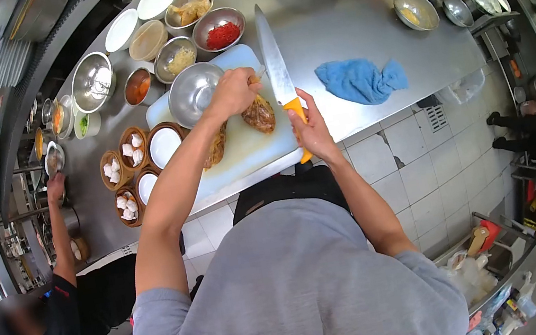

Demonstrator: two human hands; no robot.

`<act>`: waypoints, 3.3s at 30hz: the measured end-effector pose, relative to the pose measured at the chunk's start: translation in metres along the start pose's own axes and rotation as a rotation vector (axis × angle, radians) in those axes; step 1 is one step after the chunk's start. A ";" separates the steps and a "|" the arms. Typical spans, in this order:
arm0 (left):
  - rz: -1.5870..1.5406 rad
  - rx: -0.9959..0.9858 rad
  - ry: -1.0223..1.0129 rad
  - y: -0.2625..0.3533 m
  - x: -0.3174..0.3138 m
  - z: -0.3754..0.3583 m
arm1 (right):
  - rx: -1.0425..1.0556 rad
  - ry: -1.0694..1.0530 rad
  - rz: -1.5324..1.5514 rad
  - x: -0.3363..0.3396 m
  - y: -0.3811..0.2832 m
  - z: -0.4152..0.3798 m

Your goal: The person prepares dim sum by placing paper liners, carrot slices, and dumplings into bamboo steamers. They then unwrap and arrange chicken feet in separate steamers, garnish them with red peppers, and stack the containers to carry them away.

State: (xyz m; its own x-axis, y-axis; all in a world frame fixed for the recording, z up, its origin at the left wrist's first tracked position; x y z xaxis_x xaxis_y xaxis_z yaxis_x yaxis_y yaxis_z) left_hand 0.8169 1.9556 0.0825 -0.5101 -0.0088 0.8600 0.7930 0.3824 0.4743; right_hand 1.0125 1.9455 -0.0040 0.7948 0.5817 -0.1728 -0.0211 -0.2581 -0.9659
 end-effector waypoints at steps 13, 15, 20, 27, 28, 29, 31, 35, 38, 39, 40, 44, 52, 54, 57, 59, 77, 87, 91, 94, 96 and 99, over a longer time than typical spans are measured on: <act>-0.175 0.061 0.156 0.007 -0.008 0.023 | 0.082 -0.110 -0.162 -0.016 0.009 -0.009; -0.171 0.052 0.119 0.007 -0.007 0.024 | 0.073 -0.140 -0.118 -0.015 0.014 -0.020; -0.096 -0.142 -0.029 0.039 -0.026 0.014 | 0.091 -0.088 -0.066 -0.021 0.007 0.011; -0.204 0.013 0.146 0.004 -0.004 0.044 | -0.039 -0.232 -0.103 -0.008 0.009 -0.031; -0.248 0.066 0.114 -0.007 -0.004 0.047 | -0.102 -0.264 -0.067 -0.005 0.005 -0.046; -0.290 0.116 0.081 -0.012 -0.004 0.047 | -0.163 -0.294 -0.029 -0.005 0.004 -0.053; -0.409 0.172 -0.032 -0.014 -0.016 0.042 | -0.108 -0.269 0.006 -0.009 0.008 -0.044; -0.180 -0.032 -0.009 0.024 -0.021 0.025 | -0.053 -0.190 0.078 -0.027 0.010 0.004; -0.200 0.027 0.102 0.009 -0.009 0.036 | -0.063 -0.214 0.086 -0.033 0.011 0.003; -0.234 0.070 0.132 -0.001 -0.006 0.040 | -0.101 -0.245 0.056 -0.026 0.008 -0.020; -0.257 0.103 0.133 -0.011 -0.003 0.044 | -0.139 -0.279 0.023 -0.018 0.008 -0.039; -0.463 0.223 0.087 -0.043 0.013 0.036 | -0.218 -0.289 -0.011 0.023 0.017 -0.075; -0.538 0.218 -0.020 -0.041 0.028 0.012 | 0.214 0.081 -0.569 0.083 0.017 0.018; -0.558 0.183 -0.007 -0.039 0.028 0.006 | 0.464 0.136 -0.941 0.073 -0.010 0.016; -0.544 0.145 -0.020 -0.029 0.032 -0.010 | 0.551 0.087 -0.890 0.045 -0.023 0.021; -0.575 0.115 -0.032 -0.018 0.032 -0.018 | 0.657 0.018 -0.736 0.007 -0.030 0.023; -0.761 -0.057 0.303 -0.058 0.151 -0.187 | 0.591 -0.321 -0.526 -0.173 -0.075 0.000; -0.570 0.258 0.437 -0.242 0.181 -0.189 | -0.148 -0.854 -0.256 -0.283 -0.020 0.045; -0.360 0.347 0.224 -0.312 0.113 -0.215 | 0.047 -0.670 -0.564 -0.283 -0.008 0.072; -0.802 0.593 0.126 -0.320 0.079 -0.247 | 0.157 -0.618 -0.590 -0.288 -0.012 0.076; -0.984 0.517 0.248 -0.325 0.068 -0.250 | 0.205 -0.557 -0.616 -0.291 -0.017 0.077; -1.086 0.496 0.412 -0.330 0.062 -0.247 | 0.375 -0.529 -0.665 -0.297 -0.015 0.085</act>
State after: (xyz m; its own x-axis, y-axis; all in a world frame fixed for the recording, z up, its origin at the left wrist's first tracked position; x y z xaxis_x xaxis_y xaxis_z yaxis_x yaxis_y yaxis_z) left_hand 0.6061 1.6009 0.0257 -0.6062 -0.7877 0.1099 -0.2239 0.3016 0.9268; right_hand 0.7249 1.8420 0.0451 0.3361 0.8205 0.4625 0.0716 0.4673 -0.8812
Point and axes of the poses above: each hand's wrist, its own z-axis towards the middle knuckle, its own x-axis out of the back of the hand, y = z × x, the point moved 8 cm from there along z, towards the middle knuckle, and after that the axes turned 6 degrees about x, right-handed, at the moved point
